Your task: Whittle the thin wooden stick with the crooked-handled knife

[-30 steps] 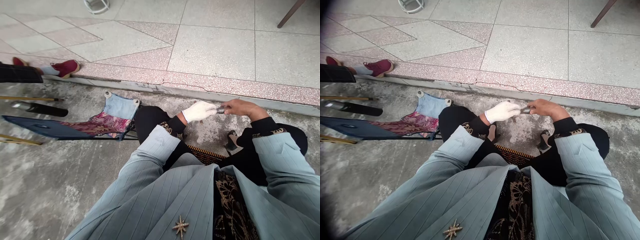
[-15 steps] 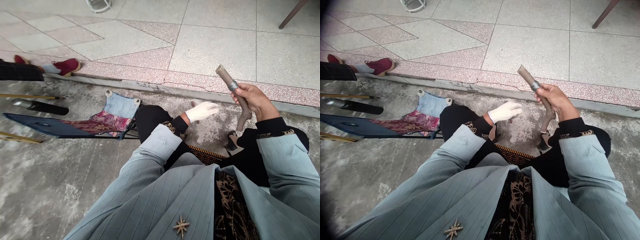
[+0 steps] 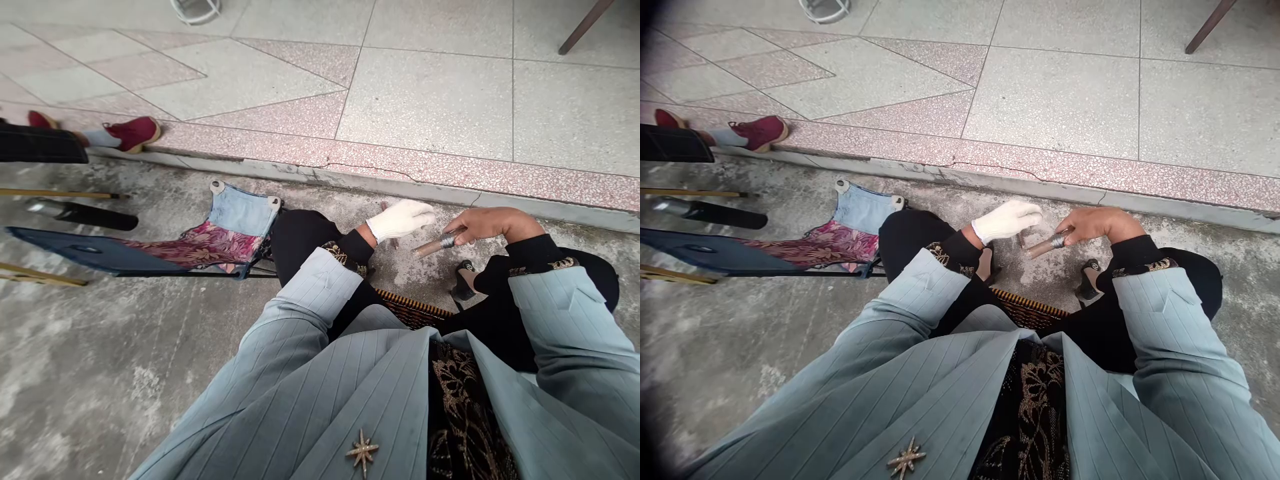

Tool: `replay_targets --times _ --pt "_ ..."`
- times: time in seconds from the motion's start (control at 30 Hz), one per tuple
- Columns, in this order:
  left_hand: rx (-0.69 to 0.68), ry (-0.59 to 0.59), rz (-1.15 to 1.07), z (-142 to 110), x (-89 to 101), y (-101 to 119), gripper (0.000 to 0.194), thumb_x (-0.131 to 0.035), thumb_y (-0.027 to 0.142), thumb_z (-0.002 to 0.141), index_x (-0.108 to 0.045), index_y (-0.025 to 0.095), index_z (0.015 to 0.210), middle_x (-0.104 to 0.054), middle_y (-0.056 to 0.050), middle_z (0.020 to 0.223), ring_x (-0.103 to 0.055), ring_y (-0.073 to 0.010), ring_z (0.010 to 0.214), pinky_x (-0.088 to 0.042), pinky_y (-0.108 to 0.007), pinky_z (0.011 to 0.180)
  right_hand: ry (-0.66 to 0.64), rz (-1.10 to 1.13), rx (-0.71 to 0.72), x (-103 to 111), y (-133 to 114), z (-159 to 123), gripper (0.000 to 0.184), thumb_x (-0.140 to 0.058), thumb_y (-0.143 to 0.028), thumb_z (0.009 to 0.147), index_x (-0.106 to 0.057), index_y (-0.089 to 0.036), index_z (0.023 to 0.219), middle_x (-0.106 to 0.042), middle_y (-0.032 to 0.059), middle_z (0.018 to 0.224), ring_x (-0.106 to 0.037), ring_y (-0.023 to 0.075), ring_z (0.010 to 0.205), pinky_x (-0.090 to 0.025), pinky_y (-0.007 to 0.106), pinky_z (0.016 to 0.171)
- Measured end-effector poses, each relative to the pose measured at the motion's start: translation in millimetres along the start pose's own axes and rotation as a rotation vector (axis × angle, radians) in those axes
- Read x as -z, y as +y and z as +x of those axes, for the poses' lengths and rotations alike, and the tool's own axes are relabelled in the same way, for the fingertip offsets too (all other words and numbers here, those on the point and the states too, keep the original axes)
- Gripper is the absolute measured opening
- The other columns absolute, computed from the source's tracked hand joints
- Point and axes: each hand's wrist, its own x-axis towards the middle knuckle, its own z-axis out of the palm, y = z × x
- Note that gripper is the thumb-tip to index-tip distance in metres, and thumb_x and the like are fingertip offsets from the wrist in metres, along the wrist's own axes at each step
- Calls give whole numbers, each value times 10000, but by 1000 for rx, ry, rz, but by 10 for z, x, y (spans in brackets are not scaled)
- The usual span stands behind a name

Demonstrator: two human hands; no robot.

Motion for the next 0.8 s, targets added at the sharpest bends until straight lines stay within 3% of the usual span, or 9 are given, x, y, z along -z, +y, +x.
replay_targets --times 0.1,0.2,0.3,0.43,0.53,0.63,0.7,0.8 --pt "75 106 -85 11 55 -15 319 -418 362 936 -630 139 850 -622 -14 760 -525 -123 689 -365 -248 667 33 274 84 74 -75 -161 479 -754 -449 730 -741 -268 1174 -742 16 926 -643 201 808 -498 319 744" --pt "118 189 -116 23 47 -25 332 -401 356 947 -622 137 832 -626 -23 768 -525 -118 676 -371 -252 670 390 568 138 132 -131 -261 536 -728 -456 770 -684 -232 1255 -713 32 894 -625 170 750 -511 301 700" --pt "65 133 -77 29 -16 -15 317 -418 354 943 -630 148 828 -624 -13 755 -528 -124 685 -368 -258 686 680 691 96 135 -115 -204 478 -728 -438 774 -705 -189 1181 -684 51 822 -601 161 682 -521 297 648" --pt "-27 1 9 33 -104 9 321 -422 369 948 -655 160 879 -612 -10 747 -526 -137 701 -351 -259 672 775 573 -122 89 15 -9 483 -725 -369 766 -694 -160 1200 -683 56 798 -595 173 657 -528 330 653" --pt "-46 -22 52 30 -123 24 342 -409 380 956 -659 159 881 -609 -16 754 -531 -141 706 -349 -256 666 746 316 -245 62 100 77 498 -692 -338 783 -683 -166 1250 -703 67 859 -630 210 745 -516 367 737" --pt "-46 -27 104 17 -98 37 337 -414 373 952 -663 160 870 -611 -16 760 -531 -140 699 -344 -257 659 634 46 -270 44 113 101 481 -664 -359 800 -695 -208 1256 -721 76 958 -648 261 880 -487 391 820" --pt "-39 -23 131 4 -62 40 329 -427 372 941 -669 160 868 -614 -16 760 -525 -138 686 -338 -261 651 487 -37 -233 28 86 99 468 -659 -357 799 -704 -234 1249 -727 72 1027 -646 275 945 -473 392 858" --pt "-41 1 123 -11 -1 26 320 -427 350 926 -681 156 902 -629 -19 781 -531 -141 703 -347 -266 666 165 32 -90 14 18 60 441 -672 -378 785 -729 -267 1208 -732 43 1085 -648 260 971 -477 364 863"
